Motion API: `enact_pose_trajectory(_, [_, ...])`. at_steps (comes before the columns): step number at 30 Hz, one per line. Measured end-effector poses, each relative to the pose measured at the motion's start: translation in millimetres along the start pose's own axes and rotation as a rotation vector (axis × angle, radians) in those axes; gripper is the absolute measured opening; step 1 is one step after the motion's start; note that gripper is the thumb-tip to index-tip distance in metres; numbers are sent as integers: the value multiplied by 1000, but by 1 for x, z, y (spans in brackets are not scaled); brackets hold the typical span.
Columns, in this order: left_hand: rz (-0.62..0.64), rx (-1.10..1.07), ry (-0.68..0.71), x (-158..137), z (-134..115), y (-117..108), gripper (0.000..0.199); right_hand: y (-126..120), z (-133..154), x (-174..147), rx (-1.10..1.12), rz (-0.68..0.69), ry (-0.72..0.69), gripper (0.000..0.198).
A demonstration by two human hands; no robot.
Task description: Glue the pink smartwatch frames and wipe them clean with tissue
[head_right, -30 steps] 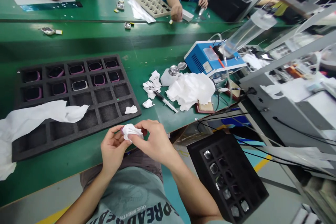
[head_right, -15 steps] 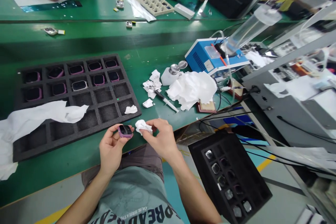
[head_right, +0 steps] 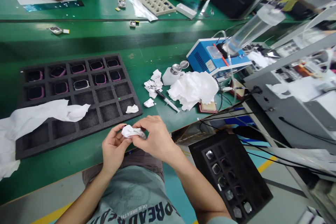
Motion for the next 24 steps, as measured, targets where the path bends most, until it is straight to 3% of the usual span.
enact_pose_trajectory(5, [-24,-4,-11,0,2,-1,47,0,-5,-2,-12,24,17,11])
enact_pose_trajectory(12, [-24,23,3,1,1,-3,48,9,-16,-7,-14,-43,36,9])
enact_pose_trajectory(20, [55,-4,37,1,-4,-4,44,8,-33,-22,122,-241,281,7])
enact_pose_trajectory(24, [55,-14,38,2,-2,-5,47,3,-24,-21,193,-238,284,8])
Point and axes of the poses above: each hand's wrist, its own x-axis towards the middle knuckle, its own y-axis out of the palm, z = x × y, the point moved 1 cm from there along x, towards the middle knuckle, and after that the axes turned 11 degrees about z, right-handed, at the moved point
